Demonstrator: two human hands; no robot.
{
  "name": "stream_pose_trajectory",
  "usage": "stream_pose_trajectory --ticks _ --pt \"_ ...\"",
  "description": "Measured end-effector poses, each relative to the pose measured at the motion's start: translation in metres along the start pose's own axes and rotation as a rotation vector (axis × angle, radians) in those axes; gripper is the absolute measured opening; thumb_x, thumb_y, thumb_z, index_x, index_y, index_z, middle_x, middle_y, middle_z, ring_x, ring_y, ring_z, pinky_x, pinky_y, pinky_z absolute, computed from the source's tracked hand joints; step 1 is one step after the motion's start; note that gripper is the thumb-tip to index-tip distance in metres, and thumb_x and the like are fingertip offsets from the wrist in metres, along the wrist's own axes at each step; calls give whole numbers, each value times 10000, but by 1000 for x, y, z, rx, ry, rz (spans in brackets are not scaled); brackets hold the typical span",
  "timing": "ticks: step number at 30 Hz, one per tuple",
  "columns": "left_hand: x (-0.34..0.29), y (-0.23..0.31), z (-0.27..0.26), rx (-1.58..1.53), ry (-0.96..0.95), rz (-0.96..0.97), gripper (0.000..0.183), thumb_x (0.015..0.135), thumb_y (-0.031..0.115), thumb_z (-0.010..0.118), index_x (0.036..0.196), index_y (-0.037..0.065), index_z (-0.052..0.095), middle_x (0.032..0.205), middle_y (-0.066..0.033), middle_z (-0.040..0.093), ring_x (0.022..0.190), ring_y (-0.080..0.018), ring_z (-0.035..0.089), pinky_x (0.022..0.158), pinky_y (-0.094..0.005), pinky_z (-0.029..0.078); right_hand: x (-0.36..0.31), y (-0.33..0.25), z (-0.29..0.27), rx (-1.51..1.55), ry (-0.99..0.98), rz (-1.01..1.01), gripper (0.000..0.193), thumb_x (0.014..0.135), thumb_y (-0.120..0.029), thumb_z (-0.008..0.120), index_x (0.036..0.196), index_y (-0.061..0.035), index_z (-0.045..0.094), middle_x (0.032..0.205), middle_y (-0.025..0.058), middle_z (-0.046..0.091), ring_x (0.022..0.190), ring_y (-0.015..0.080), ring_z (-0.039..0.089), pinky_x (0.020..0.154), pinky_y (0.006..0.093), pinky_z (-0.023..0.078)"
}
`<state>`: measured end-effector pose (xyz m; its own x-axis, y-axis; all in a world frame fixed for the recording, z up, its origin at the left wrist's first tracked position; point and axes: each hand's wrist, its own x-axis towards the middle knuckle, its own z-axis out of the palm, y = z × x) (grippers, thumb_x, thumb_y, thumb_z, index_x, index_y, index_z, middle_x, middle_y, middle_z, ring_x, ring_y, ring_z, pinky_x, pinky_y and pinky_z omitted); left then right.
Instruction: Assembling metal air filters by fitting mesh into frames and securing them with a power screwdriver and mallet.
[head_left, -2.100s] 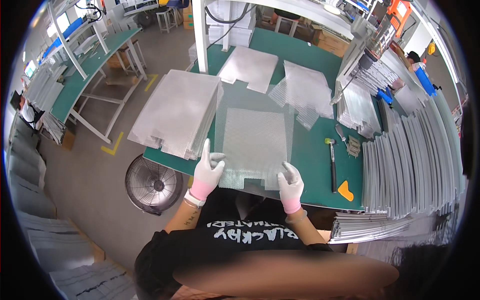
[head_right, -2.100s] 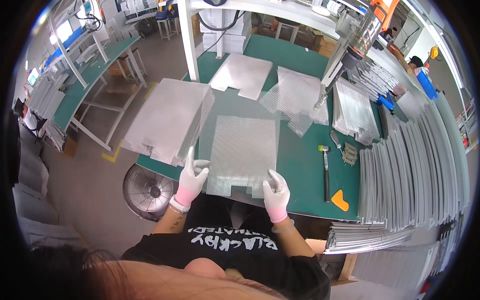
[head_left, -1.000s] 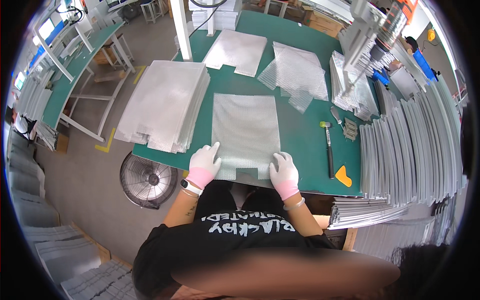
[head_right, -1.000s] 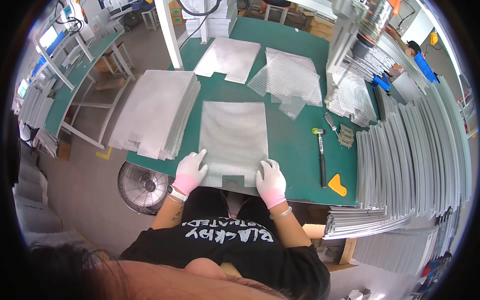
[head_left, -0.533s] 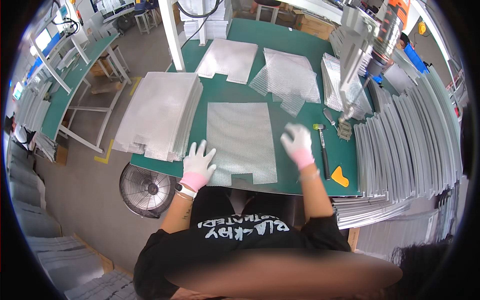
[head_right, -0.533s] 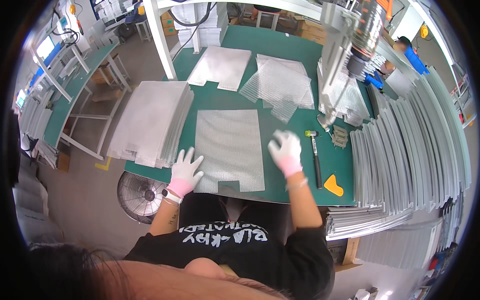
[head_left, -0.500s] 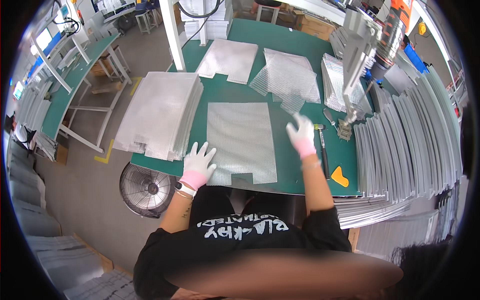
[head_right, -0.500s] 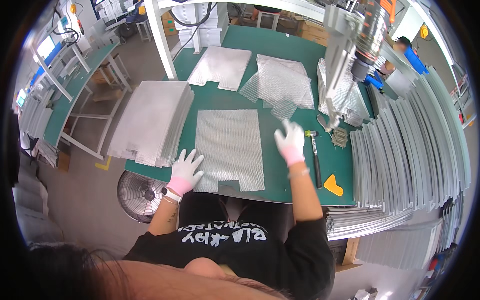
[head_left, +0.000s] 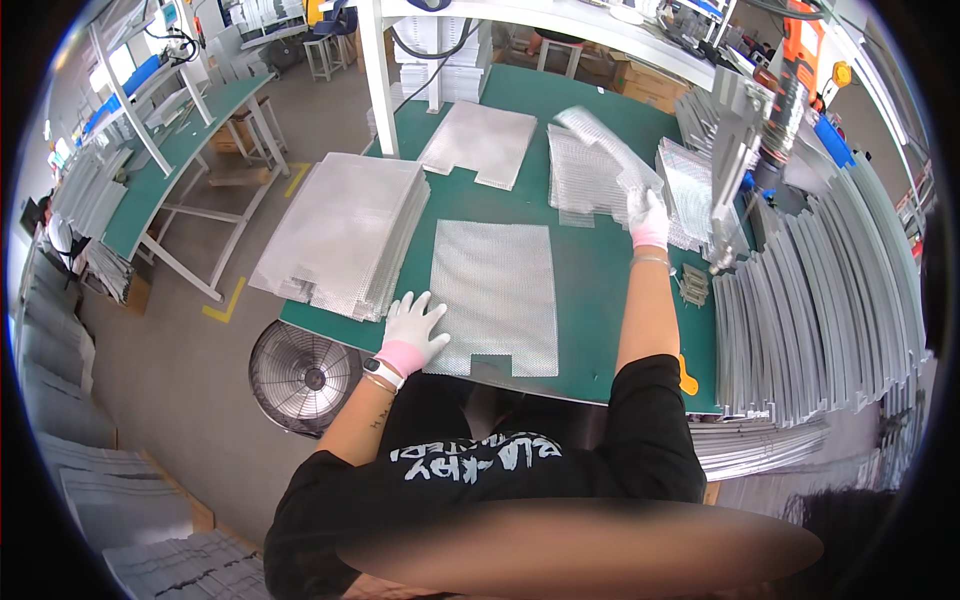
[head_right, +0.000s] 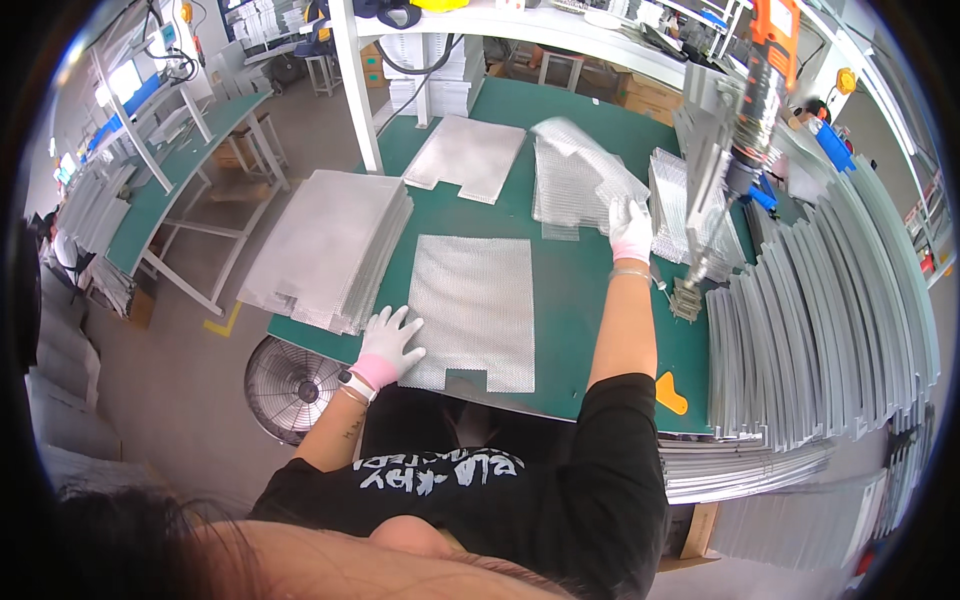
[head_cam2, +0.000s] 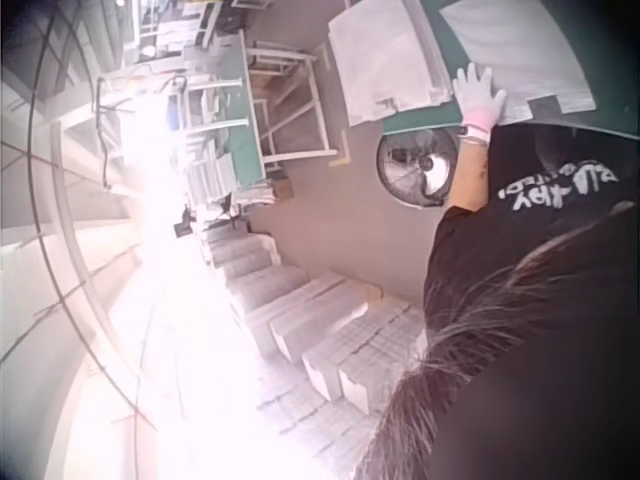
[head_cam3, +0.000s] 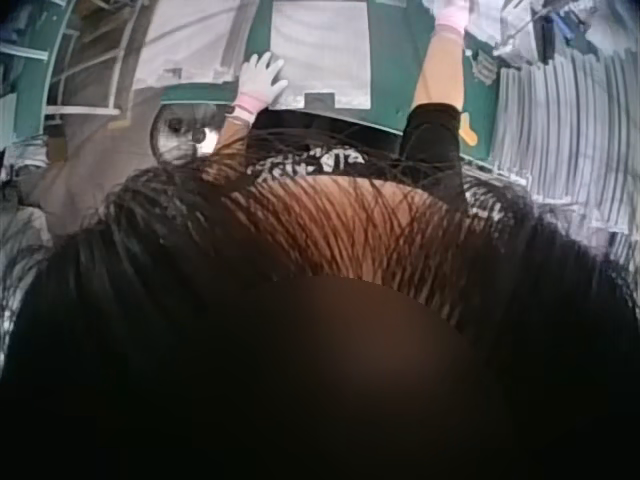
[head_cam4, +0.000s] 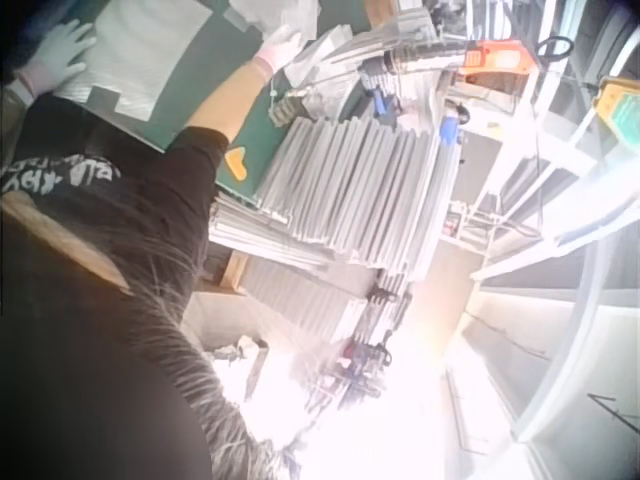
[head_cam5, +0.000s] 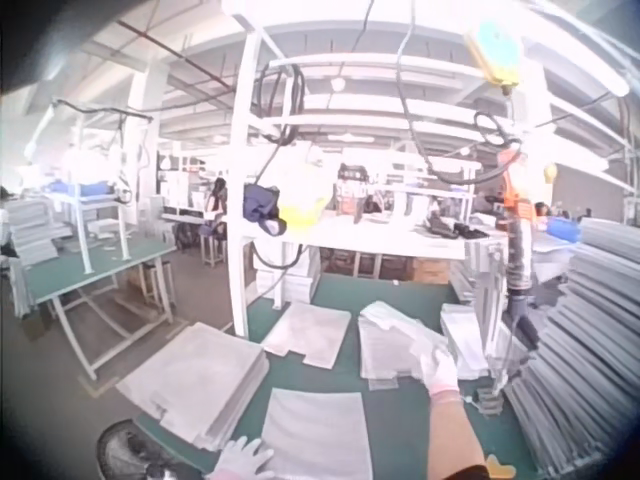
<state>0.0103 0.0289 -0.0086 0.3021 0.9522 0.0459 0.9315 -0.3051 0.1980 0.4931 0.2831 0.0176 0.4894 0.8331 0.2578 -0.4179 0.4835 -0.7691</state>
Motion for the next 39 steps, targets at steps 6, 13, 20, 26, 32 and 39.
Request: stream_pose_trajectory --ticks 6,13,20,26,32,39 --pt "0 3 -13 8 -54 -67 629 808 475 715 1373 238 576 1529 -156 391 1437 -401 300 1200 -523 219 -40 -29 26 546 -87 245 428 919 55 575 1330 -42 507 1309 126 545 1170 251 552 965 460 516" --pt "-15 -1 -15 -557 775 -36 767 807 271 788 1426 -23 442 1424 -234 491 1300 -379 498 1099 -479 398 -206 -61 76 407 -390 488 400 917 -18 651 1295 -50 528 1100 39 604 1021 177 592 912 359 515" --pt "-55 43 -75 -931 294 -292 798 893 196 695 1537 -1 268 967 -111 724 812 -237 711 728 -368 556 -333 -81 80 -518 -289 225 647 909 -13 607 1499 12 342 1092 78 645 840 127 624 781 259 540" --pt "-44 43 -38 -545 233 -307 811 849 207 725 1522 47 304 852 -164 687 774 -366 676 720 -419 545 -345 -77 72 -1232 -448 -63 801 825 -74 716 1522 1 328 1081 85 691 608 115 546 641 253 508" --pt "-39 36 -9 -400 118 -331 817 860 262 716 1507 4 289 913 -199 669 823 -377 668 723 -448 539 -341 -71 66 -1330 -498 75 708 858 -174 704 1480 -37 396 1133 185 664 1031 345 660 891 406 534" --pt "-39 37 1 -368 75 -346 818 855 267 718 1498 -7 293 928 -196 663 827 -392 657 737 -459 533 -347 -49 49 -1470 -519 27 613 865 -198 696 1415 -41 475 1217 157 639 1080 345 634 926 411 513"
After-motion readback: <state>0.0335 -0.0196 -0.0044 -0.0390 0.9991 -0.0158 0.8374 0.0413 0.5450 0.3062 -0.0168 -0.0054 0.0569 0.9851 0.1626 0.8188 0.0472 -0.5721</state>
